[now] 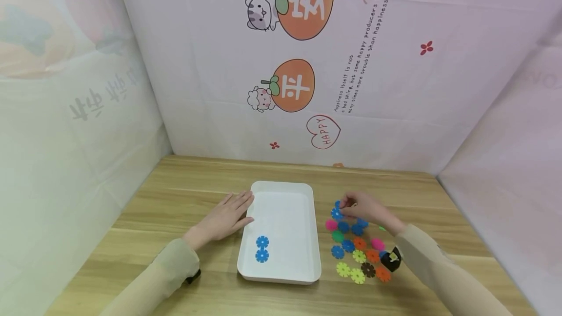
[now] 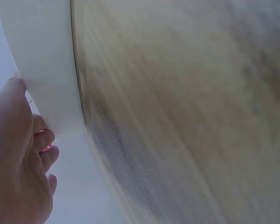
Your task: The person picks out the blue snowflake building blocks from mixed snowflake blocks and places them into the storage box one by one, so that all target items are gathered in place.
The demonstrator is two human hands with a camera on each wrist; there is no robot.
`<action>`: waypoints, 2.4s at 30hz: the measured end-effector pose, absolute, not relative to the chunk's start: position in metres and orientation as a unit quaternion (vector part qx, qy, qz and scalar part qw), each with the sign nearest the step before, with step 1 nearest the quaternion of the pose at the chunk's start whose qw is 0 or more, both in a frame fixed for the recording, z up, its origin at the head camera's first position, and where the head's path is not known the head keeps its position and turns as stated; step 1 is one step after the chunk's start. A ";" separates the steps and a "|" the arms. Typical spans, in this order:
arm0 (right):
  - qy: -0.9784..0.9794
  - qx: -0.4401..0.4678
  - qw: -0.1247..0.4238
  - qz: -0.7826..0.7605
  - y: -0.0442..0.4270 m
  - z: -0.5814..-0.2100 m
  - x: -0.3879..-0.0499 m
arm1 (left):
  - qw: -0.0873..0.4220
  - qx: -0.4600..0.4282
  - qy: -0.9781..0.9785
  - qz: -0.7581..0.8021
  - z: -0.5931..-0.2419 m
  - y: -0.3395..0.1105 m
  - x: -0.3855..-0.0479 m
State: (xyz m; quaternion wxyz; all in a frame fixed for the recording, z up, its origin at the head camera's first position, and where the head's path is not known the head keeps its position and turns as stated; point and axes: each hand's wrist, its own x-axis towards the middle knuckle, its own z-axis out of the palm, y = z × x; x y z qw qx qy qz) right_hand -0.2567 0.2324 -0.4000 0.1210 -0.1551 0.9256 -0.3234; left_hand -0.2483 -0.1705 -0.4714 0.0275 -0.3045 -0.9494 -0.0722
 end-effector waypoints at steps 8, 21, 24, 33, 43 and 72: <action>0.906 -0.204 0.128 -0.349 0.190 -0.402 -0.267 | 0.023 -0.301 -0.950 -0.078 -0.471 -0.170 -0.248; 0.895 -0.195 0.186 -0.355 0.114 -0.420 -0.269 | 0.025 -0.304 -0.950 -0.071 -0.470 -0.170 -0.248; 0.895 -0.195 0.190 -0.353 0.102 -0.426 -0.269 | 0.025 -0.301 -0.951 -0.070 -0.470 -0.170 -0.248; 0.897 -0.201 0.189 -0.346 0.071 -0.435 -0.272 | 0.018 -0.290 -0.954 -0.072 -0.474 -0.170 -0.249; 0.896 -0.214 0.191 -0.338 0.058 -0.443 -0.274 | 0.024 -0.293 -0.954 -0.063 -0.476 -0.170 -0.252; 0.896 -0.220 0.203 -0.327 0.055 -0.446 -0.269 | 0.023 -0.294 -0.953 -0.071 -0.473 -0.170 -0.250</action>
